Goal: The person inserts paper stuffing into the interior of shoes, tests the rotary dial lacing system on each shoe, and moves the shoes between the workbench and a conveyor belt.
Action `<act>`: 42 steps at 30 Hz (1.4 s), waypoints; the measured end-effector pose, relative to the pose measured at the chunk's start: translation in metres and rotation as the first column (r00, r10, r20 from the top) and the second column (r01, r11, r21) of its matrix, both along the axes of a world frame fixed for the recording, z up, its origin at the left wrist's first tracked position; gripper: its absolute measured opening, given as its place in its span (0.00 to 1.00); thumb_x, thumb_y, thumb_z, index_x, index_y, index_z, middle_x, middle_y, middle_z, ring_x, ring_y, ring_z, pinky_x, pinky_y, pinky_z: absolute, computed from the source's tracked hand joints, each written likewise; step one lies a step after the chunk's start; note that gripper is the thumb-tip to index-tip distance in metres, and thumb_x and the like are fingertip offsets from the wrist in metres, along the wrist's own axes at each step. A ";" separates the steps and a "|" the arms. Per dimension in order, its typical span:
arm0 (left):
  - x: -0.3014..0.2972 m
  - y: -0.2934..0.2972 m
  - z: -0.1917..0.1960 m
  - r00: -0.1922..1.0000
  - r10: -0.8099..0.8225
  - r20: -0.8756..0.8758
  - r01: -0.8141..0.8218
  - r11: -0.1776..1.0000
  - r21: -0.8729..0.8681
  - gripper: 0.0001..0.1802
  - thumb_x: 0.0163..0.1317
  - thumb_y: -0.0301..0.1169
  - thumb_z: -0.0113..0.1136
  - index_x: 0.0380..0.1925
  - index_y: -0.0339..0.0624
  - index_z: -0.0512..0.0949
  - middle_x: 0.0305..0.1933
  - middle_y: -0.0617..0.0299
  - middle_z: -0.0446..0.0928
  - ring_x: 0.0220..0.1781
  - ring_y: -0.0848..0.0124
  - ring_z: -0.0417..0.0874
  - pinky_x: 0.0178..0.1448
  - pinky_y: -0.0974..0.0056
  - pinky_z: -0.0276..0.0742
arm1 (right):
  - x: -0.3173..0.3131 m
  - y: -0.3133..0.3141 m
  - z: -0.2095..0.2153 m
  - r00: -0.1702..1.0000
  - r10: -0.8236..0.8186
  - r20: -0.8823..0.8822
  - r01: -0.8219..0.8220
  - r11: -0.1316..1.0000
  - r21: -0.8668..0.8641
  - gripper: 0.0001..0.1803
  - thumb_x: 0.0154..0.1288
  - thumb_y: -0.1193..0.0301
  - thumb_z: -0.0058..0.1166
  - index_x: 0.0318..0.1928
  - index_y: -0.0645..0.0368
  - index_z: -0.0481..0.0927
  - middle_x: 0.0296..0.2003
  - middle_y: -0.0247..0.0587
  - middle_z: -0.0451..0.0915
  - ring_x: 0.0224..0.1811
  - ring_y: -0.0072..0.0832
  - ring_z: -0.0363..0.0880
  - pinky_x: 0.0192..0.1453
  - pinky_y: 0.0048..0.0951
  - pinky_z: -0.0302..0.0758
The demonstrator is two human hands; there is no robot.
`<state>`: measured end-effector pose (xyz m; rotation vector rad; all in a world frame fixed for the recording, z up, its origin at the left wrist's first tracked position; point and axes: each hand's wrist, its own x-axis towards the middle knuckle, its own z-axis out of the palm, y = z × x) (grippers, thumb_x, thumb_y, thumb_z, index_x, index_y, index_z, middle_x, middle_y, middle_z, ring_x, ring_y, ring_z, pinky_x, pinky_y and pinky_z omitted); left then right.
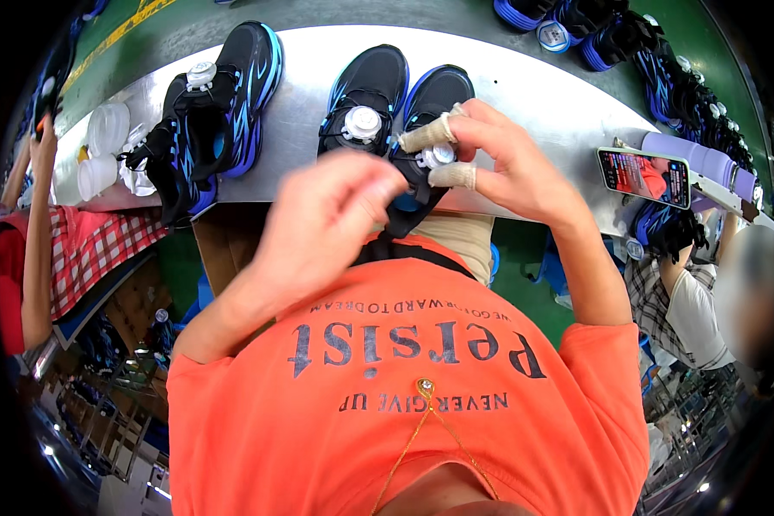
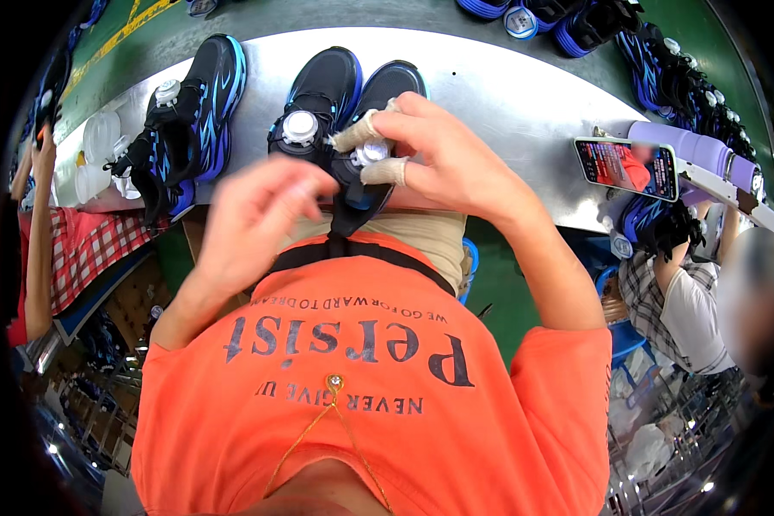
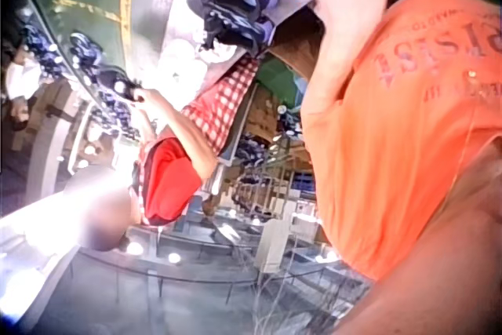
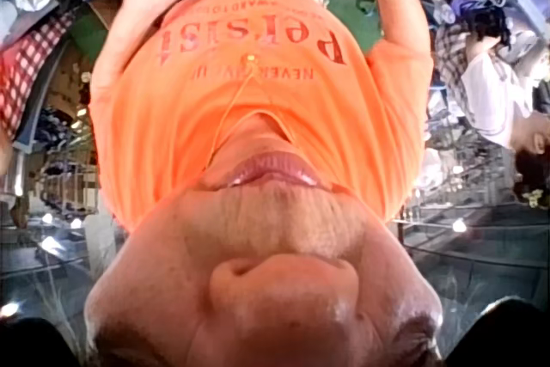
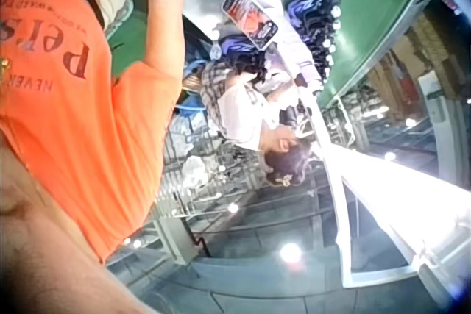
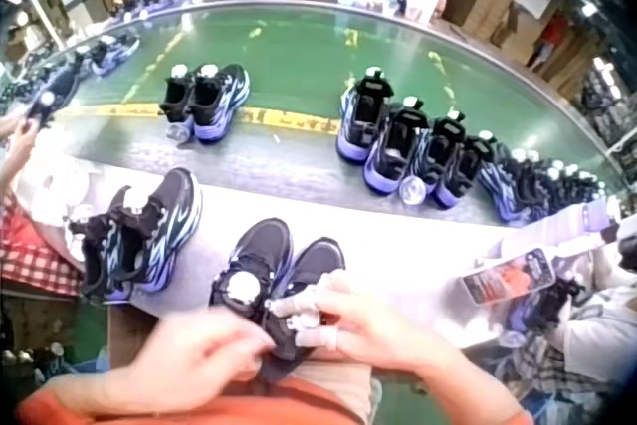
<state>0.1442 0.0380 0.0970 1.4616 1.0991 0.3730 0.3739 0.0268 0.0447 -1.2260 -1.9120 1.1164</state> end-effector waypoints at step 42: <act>0.030 -0.016 -0.042 0.861 0.443 0.252 -0.104 0.637 -0.764 0.15 0.71 0.32 0.45 0.44 0.27 0.73 0.46 0.48 0.78 0.46 0.64 0.83 0.47 0.64 0.81 | 0.005 -0.001 -0.008 0.996 -0.050 -0.079 0.046 0.998 -0.049 0.19 0.53 0.71 0.62 0.48 0.53 0.82 0.28 0.35 0.71 0.25 0.25 0.66 0.31 0.23 0.68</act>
